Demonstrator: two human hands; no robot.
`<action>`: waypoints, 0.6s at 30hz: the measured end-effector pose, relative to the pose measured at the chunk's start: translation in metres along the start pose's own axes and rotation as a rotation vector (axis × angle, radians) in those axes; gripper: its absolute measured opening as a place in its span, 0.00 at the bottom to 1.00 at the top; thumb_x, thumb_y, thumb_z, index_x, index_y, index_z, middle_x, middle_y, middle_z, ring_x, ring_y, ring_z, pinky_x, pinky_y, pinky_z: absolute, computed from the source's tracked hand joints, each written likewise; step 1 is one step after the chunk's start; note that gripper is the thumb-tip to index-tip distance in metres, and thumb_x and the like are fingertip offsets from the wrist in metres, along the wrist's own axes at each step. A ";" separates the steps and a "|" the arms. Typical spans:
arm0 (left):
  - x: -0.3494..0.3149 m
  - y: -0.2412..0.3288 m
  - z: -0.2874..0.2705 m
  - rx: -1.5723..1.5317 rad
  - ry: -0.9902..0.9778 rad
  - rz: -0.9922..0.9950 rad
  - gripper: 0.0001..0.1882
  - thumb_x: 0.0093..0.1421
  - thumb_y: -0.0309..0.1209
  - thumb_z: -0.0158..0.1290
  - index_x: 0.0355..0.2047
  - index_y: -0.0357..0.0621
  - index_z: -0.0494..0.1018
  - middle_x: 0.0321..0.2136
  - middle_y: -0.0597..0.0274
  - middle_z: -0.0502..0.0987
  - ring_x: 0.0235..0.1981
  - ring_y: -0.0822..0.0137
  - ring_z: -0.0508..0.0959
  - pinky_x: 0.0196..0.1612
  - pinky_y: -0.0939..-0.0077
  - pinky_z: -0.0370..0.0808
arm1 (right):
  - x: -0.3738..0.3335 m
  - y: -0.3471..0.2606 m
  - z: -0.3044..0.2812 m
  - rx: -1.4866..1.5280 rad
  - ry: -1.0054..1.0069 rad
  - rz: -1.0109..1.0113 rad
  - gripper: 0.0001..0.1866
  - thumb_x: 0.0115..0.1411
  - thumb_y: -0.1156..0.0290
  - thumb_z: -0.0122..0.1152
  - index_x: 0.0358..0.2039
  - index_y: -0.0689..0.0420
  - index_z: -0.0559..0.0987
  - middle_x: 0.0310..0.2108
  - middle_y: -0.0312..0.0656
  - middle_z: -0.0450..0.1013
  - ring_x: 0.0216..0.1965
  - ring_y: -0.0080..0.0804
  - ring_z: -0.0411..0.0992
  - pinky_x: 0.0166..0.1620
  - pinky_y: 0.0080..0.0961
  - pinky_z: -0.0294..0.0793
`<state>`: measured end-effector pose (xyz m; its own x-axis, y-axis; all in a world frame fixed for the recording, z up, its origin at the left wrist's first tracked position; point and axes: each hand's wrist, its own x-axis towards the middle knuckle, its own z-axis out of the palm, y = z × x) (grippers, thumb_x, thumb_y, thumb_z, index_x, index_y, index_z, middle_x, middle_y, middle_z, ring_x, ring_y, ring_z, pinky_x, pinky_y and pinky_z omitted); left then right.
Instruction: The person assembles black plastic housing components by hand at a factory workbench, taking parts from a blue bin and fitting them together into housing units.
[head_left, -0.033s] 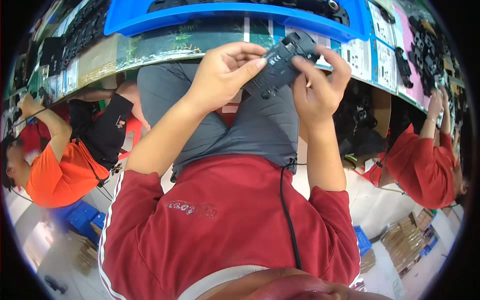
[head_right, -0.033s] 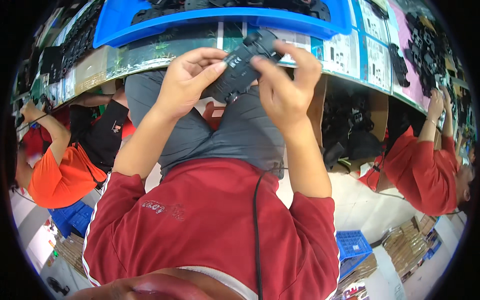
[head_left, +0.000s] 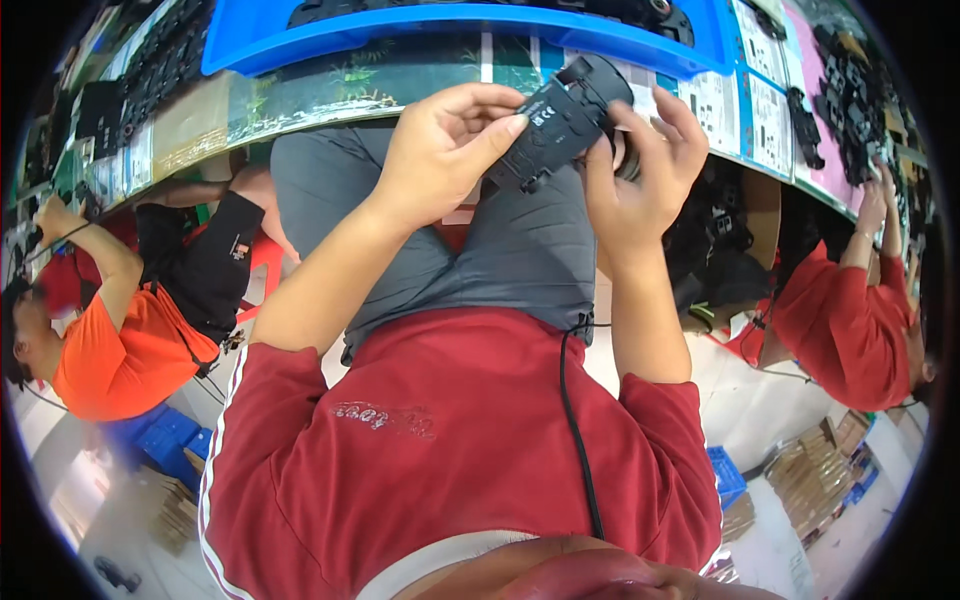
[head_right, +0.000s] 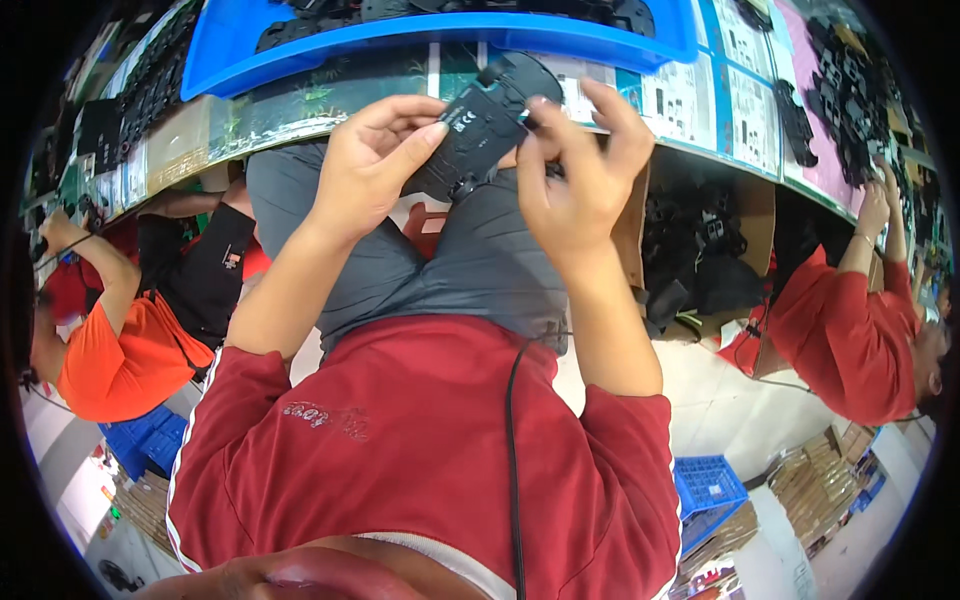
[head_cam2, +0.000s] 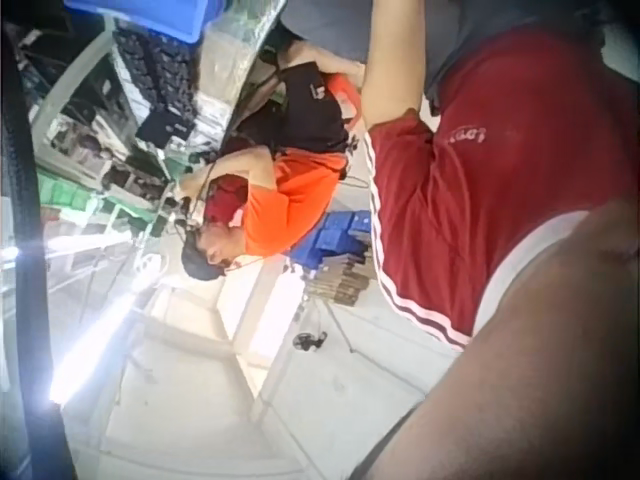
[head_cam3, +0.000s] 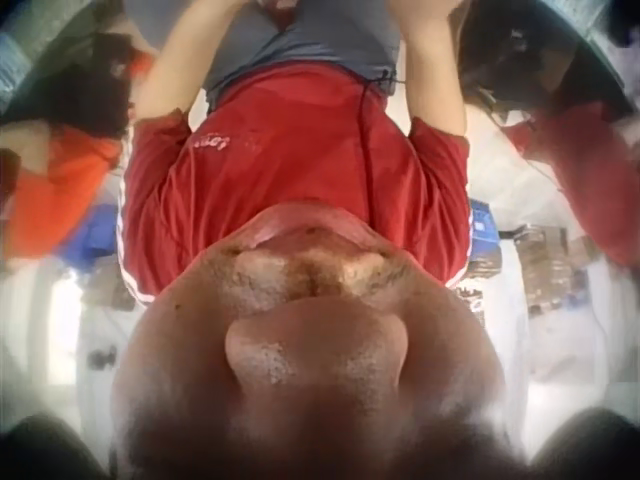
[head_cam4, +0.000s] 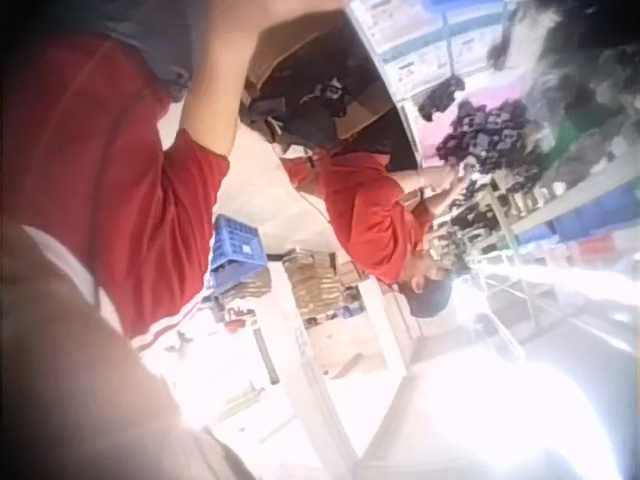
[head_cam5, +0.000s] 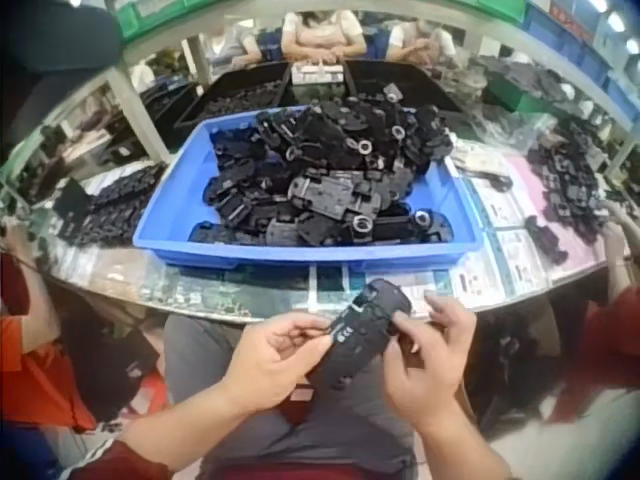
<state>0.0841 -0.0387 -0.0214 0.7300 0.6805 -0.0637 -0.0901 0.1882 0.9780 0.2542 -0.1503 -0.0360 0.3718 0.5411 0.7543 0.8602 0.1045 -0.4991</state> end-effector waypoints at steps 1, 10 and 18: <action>-0.001 -0.005 0.004 -0.004 -0.016 -0.007 0.16 0.64 0.22 0.56 0.51 0.29 0.70 0.41 0.58 0.78 0.40 0.74 0.79 0.45 0.80 0.77 | -0.008 -0.002 -0.003 0.074 0.009 0.150 0.21 0.54 0.80 0.65 0.50 0.61 0.78 0.54 0.51 0.65 0.47 0.39 0.70 0.48 0.29 0.73; -0.007 -0.032 0.018 0.003 0.028 0.062 0.12 0.63 0.24 0.58 0.46 0.31 0.73 0.37 0.62 0.78 0.37 0.77 0.76 0.42 0.84 0.75 | -0.014 -0.016 -0.025 0.325 -0.390 0.319 0.43 0.50 0.70 0.74 0.64 0.61 0.63 0.56 0.52 0.62 0.45 0.38 0.71 0.52 0.36 0.70; 0.002 -0.004 -0.009 0.244 -0.183 -0.061 0.10 0.66 0.29 0.54 0.39 0.33 0.78 0.31 0.66 0.80 0.33 0.80 0.75 0.37 0.83 0.72 | 0.008 0.001 -0.050 0.102 -0.761 -0.116 0.32 0.48 0.79 0.68 0.56 0.49 0.76 0.56 0.47 0.69 0.56 0.47 0.68 0.56 0.41 0.70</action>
<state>0.0793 -0.0318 -0.0271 0.8407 0.5304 -0.1088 0.1069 0.0344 0.9937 0.2755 -0.1876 -0.0095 -0.0920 0.9422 0.3222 0.8287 0.2518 -0.4998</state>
